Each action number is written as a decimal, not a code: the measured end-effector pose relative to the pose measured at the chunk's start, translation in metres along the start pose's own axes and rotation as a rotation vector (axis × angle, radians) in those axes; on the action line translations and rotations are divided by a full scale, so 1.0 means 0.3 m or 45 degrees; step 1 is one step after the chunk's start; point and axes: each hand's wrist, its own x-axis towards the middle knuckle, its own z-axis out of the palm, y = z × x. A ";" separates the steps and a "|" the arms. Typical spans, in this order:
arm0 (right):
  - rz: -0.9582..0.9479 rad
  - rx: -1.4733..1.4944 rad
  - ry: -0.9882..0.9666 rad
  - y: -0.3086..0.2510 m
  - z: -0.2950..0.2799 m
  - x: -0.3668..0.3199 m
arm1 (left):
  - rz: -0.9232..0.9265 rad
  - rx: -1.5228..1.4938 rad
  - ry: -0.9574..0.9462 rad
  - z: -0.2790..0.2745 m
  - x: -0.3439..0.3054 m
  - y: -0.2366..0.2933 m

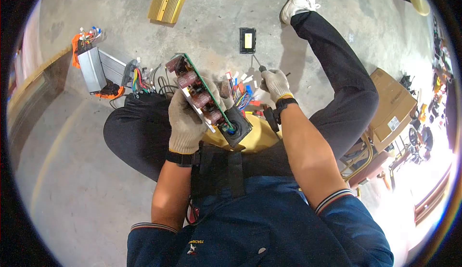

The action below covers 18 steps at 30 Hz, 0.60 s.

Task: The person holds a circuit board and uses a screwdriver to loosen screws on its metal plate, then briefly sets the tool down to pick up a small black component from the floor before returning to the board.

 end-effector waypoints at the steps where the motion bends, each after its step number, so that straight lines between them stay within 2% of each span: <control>1: 0.000 0.000 0.000 0.011 0.005 0.008 | -0.045 -0.073 -0.028 -0.001 0.001 0.003; 5: -0.044 -0.033 0.075 0.001 0.014 -0.004 | -0.098 -0.069 -0.020 -0.006 0.002 0.005; 10: -0.048 -0.136 0.053 0.015 0.015 0.021 | 0.044 0.174 0.301 0.057 -0.008 -0.010; 11: -0.078 -0.132 0.084 0.027 0.021 0.030 | 0.045 0.174 0.300 0.044 -0.005 -0.005; 13: -0.109 -0.127 0.116 0.022 0.024 0.025 | -0.131 -0.257 -0.031 0.020 0.005 0.012; 14: -0.130 -0.149 0.121 0.020 0.020 0.021 | -0.131 -0.256 -0.034 0.016 0.004 0.008; 16: -0.149 -0.170 0.125 -0.009 0.015 -0.009 | -0.062 -0.150 0.263 0.048 0.002 -0.003; 18: -0.151 -0.214 0.114 -0.029 0.010 -0.029 | -0.049 -0.075 0.331 0.061 0.003 -0.004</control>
